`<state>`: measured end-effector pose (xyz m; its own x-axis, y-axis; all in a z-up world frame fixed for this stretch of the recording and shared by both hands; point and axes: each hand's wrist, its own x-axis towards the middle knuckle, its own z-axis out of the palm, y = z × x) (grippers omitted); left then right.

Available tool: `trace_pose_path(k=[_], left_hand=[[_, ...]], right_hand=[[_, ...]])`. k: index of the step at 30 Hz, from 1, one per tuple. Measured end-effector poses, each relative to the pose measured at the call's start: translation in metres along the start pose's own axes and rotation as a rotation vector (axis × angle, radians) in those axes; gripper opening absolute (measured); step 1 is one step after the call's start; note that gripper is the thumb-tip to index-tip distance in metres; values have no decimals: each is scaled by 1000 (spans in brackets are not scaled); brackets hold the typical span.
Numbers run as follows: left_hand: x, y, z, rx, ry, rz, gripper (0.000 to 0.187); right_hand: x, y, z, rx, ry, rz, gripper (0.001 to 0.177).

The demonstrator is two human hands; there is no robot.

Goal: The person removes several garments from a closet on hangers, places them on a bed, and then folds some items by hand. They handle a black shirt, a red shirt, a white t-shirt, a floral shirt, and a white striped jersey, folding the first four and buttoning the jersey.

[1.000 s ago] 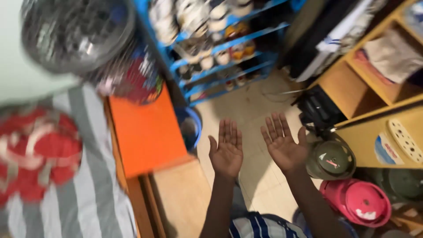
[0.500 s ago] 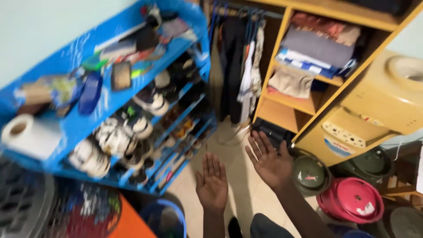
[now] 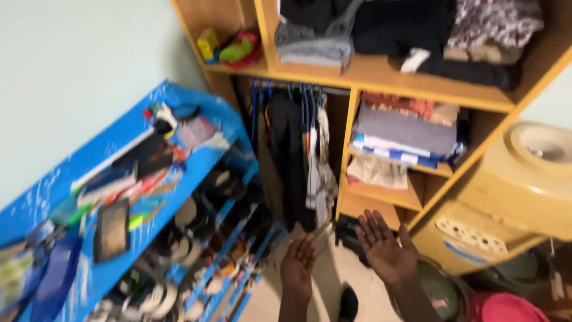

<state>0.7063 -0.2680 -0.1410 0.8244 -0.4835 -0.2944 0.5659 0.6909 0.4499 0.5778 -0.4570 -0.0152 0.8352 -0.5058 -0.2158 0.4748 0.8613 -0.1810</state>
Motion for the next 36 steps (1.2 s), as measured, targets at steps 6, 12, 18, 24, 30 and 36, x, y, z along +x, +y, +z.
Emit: trace_pose_path(k=[6, 12, 18, 24, 30, 36], left_hand=[[132, -15, 61, 291, 70, 51, 43], [305, -66, 63, 220, -351, 437, 39], [316, -48, 162, 1590, 69, 756, 56], [370, -71, 144, 1647, 102, 566, 73], [350, -61, 145, 1500, 74, 777, 26], [279, -34, 170, 1327, 195, 435, 33]], right_hand=[[83, -14, 24, -36, -81, 89, 67], [112, -25, 36, -85, 19, 116, 61], [127, -36, 35, -136, 56, 132, 64], [140, -37, 36, -262, 114, 68, 64], [148, -30, 25, -382, 181, 76, 65], [160, -11, 38, -401, 129, 96, 60]])
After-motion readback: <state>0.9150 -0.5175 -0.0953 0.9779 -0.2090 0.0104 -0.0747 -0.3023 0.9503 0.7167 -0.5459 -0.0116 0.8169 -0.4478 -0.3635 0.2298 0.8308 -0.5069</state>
